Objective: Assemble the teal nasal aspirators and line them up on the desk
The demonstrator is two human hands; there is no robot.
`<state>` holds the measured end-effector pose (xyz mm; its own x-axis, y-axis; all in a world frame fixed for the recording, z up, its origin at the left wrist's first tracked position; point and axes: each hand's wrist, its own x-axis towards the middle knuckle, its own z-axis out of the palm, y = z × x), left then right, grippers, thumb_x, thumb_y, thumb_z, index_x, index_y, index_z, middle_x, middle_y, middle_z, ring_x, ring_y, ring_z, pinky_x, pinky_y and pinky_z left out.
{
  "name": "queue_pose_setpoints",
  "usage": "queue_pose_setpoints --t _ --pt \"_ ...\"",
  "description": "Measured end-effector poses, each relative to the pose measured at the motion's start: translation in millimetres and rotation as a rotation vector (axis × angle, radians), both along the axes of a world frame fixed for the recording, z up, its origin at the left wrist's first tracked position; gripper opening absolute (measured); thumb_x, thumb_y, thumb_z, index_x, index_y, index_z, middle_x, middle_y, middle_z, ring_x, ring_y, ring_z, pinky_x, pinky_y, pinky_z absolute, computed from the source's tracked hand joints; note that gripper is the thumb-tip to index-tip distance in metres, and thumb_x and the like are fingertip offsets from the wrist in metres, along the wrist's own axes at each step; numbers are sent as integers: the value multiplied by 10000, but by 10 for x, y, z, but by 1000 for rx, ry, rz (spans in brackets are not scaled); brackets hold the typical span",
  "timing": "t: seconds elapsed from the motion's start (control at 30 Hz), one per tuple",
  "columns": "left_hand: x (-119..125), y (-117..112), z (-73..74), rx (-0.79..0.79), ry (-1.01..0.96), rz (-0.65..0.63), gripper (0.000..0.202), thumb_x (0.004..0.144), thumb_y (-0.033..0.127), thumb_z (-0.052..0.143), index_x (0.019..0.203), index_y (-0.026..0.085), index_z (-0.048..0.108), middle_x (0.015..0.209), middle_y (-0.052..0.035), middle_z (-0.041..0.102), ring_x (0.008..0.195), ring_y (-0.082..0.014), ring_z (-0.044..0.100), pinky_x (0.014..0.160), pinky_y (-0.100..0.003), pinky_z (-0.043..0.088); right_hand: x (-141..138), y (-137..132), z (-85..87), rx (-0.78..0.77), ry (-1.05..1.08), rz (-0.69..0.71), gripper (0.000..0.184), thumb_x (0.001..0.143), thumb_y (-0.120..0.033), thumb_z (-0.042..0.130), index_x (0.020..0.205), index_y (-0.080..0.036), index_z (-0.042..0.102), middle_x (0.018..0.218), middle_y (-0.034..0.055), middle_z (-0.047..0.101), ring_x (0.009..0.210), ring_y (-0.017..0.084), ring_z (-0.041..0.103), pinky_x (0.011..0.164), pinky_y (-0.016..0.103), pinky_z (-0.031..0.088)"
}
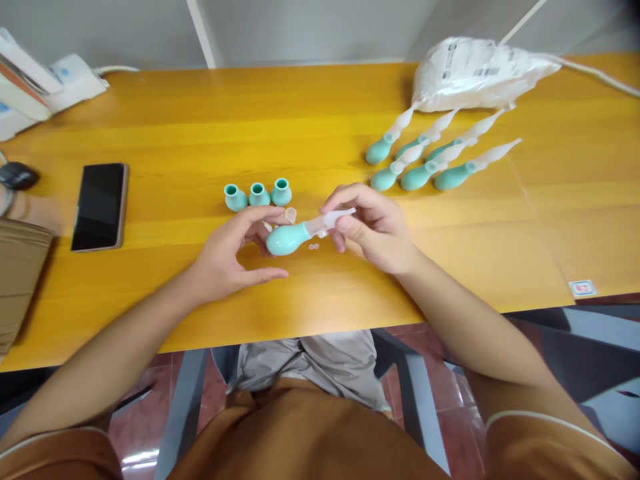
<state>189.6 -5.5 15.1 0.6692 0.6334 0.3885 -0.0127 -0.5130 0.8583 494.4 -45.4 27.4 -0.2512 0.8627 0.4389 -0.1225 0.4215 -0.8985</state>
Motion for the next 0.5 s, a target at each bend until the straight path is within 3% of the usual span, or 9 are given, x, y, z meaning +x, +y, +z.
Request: queue_pose_setpoints --t 0.1,0.2,0.3,0.4,0.5 --pt "12 7 -24 -16 -36 -40 765 1024 345 1046 1692 368 673 1563 -123 817 929 -155 823 907 -331 744 124 9 71 64 -97 -216 367 1169 -647 827 1099 -288 850 963 9 752 553 107 609 502 291 567" --pt "18 6 -20 -30 -44 -49 596 1083 278 962 1624 330 717 1463 -114 841 891 -141 806 907 -325 726 266 33 131 132 -257 -488 456 1148 -752 793 1092 -305 858 999 42 757 633 163 660 577 357 634" --pt "15 2 4 -14 -44 -43 454 1124 277 905 1551 301 753 1378 -107 857 912 -158 813 889 -324 707 378 97 146 289 -406 -716 416 1169 -702 789 1067 -305 865 966 64 787 739 225 712 718 437 688" --pt "5 -9 45 21 -1 -25 325 1182 324 831 1500 303 769 1318 -95 869 927 -179 821 871 -339 694 465 169 121 438 -483 -843 334 1183 -596 811 1019 -310 860 888 64 787 780 260 697 786 486 670" --pt "-1 -26 92 17 49 -18 243 1228 392 757 1456 308 776 1272 -86 878 910 -192 822 859 -360 695 536 202 95 361 -552 -871 284 1187 -557 810 1001 -345 845 845 53 784 774 285 688 849 533 674"
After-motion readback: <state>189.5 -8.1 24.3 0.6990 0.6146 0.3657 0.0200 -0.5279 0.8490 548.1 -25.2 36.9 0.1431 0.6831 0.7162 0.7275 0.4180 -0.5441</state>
